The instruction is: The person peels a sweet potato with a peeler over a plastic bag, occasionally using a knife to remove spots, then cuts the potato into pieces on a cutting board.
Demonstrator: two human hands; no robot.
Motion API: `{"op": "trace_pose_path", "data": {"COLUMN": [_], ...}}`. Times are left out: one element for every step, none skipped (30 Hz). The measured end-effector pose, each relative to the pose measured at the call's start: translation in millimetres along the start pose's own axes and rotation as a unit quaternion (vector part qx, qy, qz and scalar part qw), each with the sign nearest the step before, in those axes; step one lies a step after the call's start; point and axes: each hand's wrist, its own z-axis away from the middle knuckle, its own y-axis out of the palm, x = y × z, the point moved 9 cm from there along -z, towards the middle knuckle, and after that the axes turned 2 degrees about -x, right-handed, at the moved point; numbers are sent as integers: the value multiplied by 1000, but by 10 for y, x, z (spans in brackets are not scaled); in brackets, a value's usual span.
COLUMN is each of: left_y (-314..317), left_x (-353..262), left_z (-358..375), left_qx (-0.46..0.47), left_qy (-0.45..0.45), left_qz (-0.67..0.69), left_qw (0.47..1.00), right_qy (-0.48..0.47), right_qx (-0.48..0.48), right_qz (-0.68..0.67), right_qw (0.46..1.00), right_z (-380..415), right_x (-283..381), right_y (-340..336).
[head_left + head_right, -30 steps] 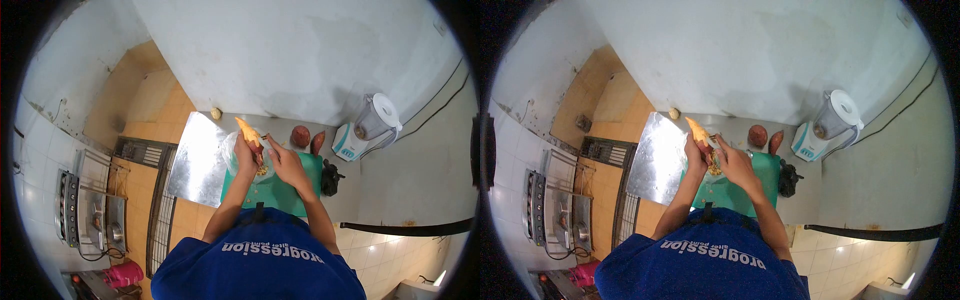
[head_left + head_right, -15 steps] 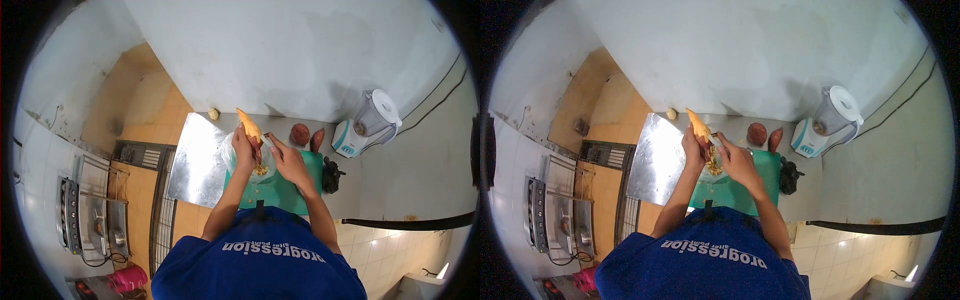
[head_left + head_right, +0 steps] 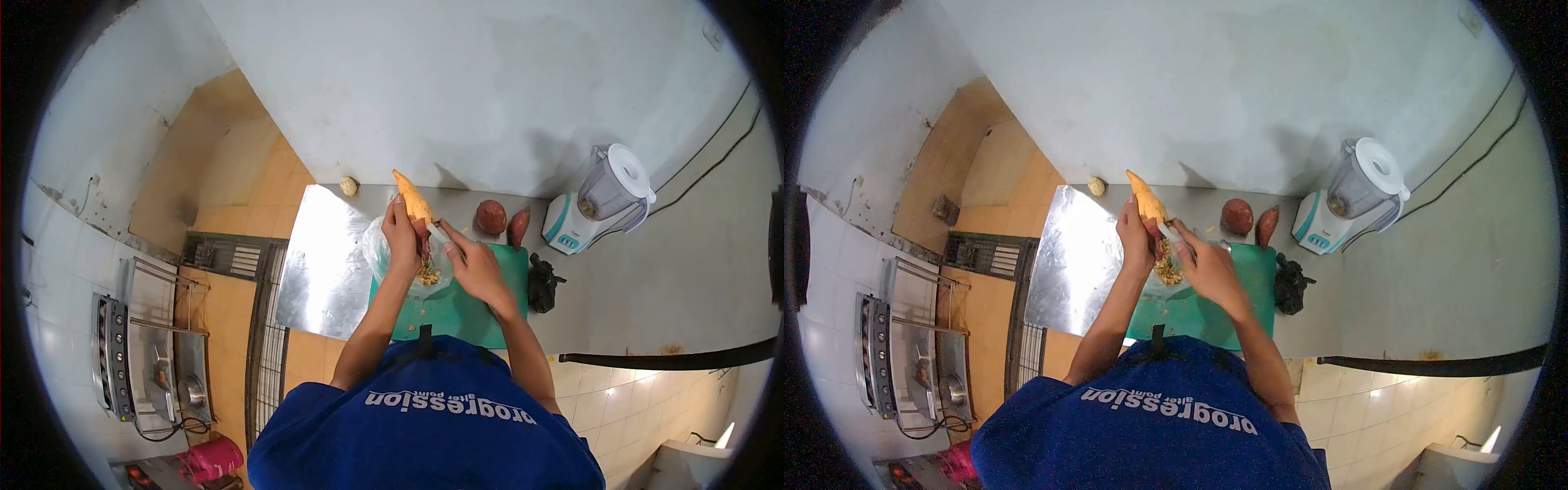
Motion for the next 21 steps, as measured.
{"op": "trace_pose_path", "data": {"left_y": [43, 50, 25, 3, -12, -36, -97, -167, -176, -179, -191, -245, -305, -380, -471, -531, -610, -701, -886, -1001, -1111], "left_x": [-18, -37, -26, 15, 48, 60, 47, 38, -15, -124, -195, -194, -158, -95, -17, 82, 209, 322, 560, 688, 820], "left_z": [36, 56, 54, 34, 0, -50, -119, -177, -199, -197, -197, -218, -229, -214, -214, -188, -151, -100, -174, -129, -62], "left_qx": [-15, -30, -28, -11, 5, 3, -23, -49, -51, -48, -46, -49, -44, -41, -53, -56, -78, -101, -88, -90, -104], "left_qy": [9, 18, 18, 14, 10, 12, 26, 39, 38, 47, 56, 55, 45, 31, 30, 26, 8, -9, 0, -1, -30], "left_qz": [33, 65, 65, 51, 36, 35, 54, 73, 72, 64, 58, 59, 47, 32, 30, 29, 24, 19, 0, 1, -21], "left_qw": [999, 997, 997, 999, 999, 999, 998, 995, 995, 996, 996, 996, 997, 998, 998, 998, 997, 995, 996, 996, 994], "right_qy": [-35, -35, -36, -37, -39, -21, -3, -3, 8, 20, -41, -41, 2, 47, 53, 78, 100, 101, 78, 54, 54], "right_qx": [-45, -47, -35, -22, -22, -8, 7, 9, 41, 72, 32, 35, 30, 25, 30, 29, 26, 28, -9, -46, -46], "right_qz": [-6, -5, 0, 5, 4, 4, 5, 4, 1, -3, -2, -1, -48, -95, -96, -134, -170, -169, -134, -99, -98], "right_qw": [998, 998, 999, 999, 999, 1000, 1000, 1000, 999, 997, 999, 999, 998, 994, 994, 988, 980, 980, 988, 993, 993], "right_z": [-33, -72, -109, -132, -131, -100, -59, -12, 51, 129, 138, 134, 128, 150, 140, 99, 70, 76, 68, 79, 107], "right_x": [68, 85, 107, 132, 156, 141, 120, 101, 13, -121, -303, -306, -387, -466, -499, -567, -625, -699, -788, -857, -921], "right_y": [-104, -124, -111, -87, -73, -23, 34, 96, 257, 441, 572, 548, 524, 525, 527, 508, 491, 538, 555, 561, 601]}}
